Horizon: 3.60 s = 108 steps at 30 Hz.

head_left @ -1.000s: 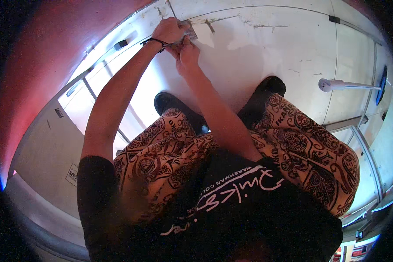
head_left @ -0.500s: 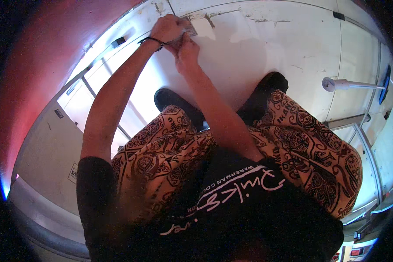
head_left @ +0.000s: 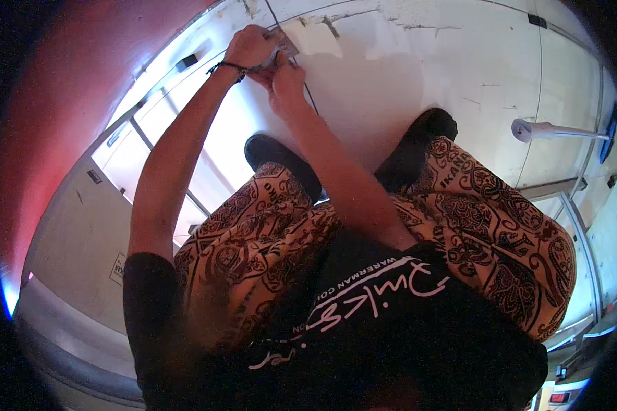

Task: Scraping the floor with a hand tool to remove marks or residue.

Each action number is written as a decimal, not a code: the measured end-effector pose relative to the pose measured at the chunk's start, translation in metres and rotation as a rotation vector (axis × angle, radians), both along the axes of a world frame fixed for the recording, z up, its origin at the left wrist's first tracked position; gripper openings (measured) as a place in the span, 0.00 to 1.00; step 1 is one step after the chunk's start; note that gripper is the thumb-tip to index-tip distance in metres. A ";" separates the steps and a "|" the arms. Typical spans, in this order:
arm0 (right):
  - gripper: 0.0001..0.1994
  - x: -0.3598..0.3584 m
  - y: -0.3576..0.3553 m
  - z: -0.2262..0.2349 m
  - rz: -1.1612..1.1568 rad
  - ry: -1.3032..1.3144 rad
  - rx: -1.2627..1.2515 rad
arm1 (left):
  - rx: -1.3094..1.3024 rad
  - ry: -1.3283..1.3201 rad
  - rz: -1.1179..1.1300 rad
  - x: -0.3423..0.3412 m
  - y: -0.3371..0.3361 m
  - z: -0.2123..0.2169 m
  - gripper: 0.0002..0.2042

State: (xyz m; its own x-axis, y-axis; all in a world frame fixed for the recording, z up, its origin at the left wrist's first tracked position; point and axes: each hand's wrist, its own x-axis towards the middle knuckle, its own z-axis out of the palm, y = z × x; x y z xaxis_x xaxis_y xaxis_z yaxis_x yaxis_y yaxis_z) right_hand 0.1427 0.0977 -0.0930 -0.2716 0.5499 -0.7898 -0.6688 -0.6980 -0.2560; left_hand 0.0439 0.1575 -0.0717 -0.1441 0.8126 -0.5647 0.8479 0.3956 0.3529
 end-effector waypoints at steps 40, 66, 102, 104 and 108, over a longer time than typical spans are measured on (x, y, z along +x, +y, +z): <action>0.17 0.006 -0.003 -0.026 0.018 -0.191 0.131 | 0.039 0.017 0.023 0.011 0.002 -0.001 0.27; 0.18 -0.002 -0.007 -0.014 -0.044 -0.030 0.024 | -0.008 -0.059 0.032 0.005 0.000 -0.004 0.22; 0.19 0.069 0.084 -0.007 -0.164 -0.150 0.006 | 0.049 -0.088 -0.204 0.078 0.096 -0.024 0.21; 0.19 0.078 0.095 0.000 -0.179 -0.110 0.025 | 0.113 -0.063 -0.220 0.094 0.109 -0.025 0.21; 0.18 0.077 0.085 0.005 -0.187 -0.076 0.116 | 0.078 -0.119 -0.220 0.088 0.104 -0.014 0.22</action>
State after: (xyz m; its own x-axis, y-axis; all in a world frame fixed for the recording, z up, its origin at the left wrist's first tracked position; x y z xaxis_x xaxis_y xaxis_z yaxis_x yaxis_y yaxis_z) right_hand 0.2201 0.1829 -0.0876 -0.0988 0.6735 -0.7325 -0.7595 -0.5267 -0.3818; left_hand 0.1317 0.2614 -0.0859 0.1042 0.8587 -0.5018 0.8614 0.1743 0.4772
